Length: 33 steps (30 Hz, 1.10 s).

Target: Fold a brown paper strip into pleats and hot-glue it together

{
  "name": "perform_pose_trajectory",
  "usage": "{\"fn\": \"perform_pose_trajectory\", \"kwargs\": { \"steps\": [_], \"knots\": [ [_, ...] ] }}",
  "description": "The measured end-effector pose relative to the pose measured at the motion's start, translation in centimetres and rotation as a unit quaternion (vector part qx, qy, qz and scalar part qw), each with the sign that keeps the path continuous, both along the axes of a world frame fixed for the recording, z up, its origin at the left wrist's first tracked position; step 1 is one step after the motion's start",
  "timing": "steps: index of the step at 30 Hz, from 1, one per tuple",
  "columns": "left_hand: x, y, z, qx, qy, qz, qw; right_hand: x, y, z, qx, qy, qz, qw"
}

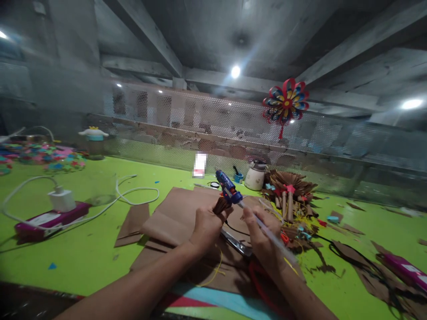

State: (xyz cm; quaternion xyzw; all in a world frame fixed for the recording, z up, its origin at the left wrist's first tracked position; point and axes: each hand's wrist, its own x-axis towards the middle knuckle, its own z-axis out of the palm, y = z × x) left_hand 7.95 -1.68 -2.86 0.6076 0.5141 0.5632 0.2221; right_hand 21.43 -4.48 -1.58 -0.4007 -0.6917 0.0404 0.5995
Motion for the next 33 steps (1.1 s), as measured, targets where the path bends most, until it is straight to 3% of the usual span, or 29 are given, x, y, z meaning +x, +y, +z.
{"fn": "perform_pose_trajectory", "kwargs": {
  "steps": [6, 10, 15, 21, 27, 33],
  "knots": [
    [-0.1, 0.5, -0.7, 0.038, 0.019, -0.014, 0.999, -0.3, -0.2, 0.0, -0.037, 0.103, 0.004, 0.994],
    [-0.4, 0.4, -0.4, 0.061, 0.058, -0.007, 0.996, -0.2, 0.0, 0.1, -0.037, 0.098, 0.009, 0.994],
    [-0.5, -0.1, 0.3, 0.062, 0.103, 0.005, 0.993, 0.2, 0.3, 0.2, 0.091, 0.021, -0.05, 0.994],
    [-0.4, -0.3, 0.2, 0.045, 0.112, 0.01, 0.993, 0.8, 0.9, 0.2, 0.224, -0.096, -0.075, 0.967],
    [-0.5, -0.4, 0.3, 0.047, 0.12, 0.018, 0.991, 1.1, 1.0, 0.4, 0.286, -0.189, -0.102, 0.934],
    [-0.5, -0.5, 0.6, 0.029, 0.134, 0.019, 0.99, 0.9, 1.0, 0.6, 0.3, -0.2, -0.108, 0.926]
  ]
}}
